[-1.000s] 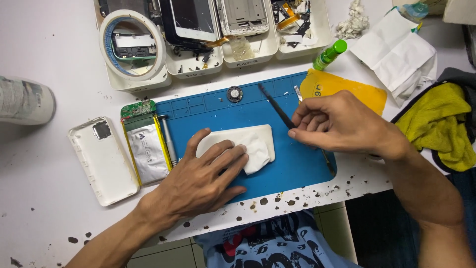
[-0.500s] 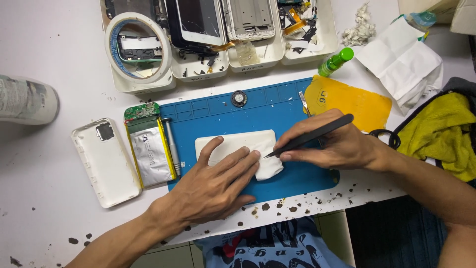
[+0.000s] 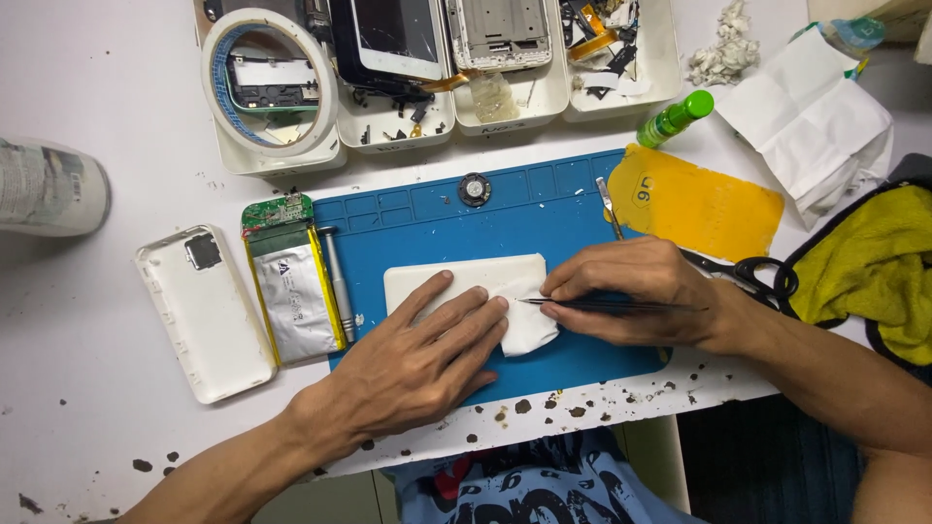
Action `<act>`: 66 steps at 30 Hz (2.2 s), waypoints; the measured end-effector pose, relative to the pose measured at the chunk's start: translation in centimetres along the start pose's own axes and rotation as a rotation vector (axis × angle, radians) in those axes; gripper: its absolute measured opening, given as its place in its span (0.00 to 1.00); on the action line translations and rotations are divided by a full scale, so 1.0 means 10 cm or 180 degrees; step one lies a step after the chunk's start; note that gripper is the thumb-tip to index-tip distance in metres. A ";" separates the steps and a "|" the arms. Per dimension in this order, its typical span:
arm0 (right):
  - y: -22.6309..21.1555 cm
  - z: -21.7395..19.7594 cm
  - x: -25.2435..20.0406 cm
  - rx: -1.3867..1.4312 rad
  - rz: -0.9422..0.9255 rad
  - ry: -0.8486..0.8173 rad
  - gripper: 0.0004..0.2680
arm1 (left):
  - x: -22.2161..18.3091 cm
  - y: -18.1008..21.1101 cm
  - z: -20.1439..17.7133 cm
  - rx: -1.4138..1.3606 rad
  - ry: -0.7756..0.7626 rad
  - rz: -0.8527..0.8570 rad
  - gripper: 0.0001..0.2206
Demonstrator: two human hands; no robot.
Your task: A person is repairing a mobile phone by cutting and applying an adhesive film to a component at a dedicated repair bench.
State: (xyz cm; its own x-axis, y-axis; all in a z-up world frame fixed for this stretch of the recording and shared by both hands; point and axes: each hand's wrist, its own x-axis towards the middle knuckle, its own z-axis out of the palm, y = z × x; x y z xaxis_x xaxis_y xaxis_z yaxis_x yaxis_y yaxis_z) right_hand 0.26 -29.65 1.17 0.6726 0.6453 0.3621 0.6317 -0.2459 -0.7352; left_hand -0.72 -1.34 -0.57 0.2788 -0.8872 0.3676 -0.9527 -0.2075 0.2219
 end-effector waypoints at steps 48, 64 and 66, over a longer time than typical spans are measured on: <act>-0.05 0.05 0.05 -0.0040 -0.0073 -0.0034 0.04 | 0.01 -0.01 -0.02 0.0066 0.0094 -0.0055 0.15; -0.16 -0.15 -0.01 0.0149 -0.0012 0.0176 0.06 | 0.19 0.10 0.05 0.0262 0.0504 -0.0529 0.10; -0.16 -0.14 -0.02 0.0210 -0.0001 0.0142 0.06 | 0.21 0.10 0.03 0.0090 0.0491 -0.0685 0.08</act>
State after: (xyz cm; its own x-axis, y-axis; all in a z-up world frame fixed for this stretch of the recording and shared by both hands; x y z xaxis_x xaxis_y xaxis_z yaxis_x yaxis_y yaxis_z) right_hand -0.36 -30.41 3.02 0.6899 0.6121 0.3865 0.6061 -0.1965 -0.7708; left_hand -1.15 -3.58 0.15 0.4884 -0.7485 0.4485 -0.8719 -0.3980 0.2853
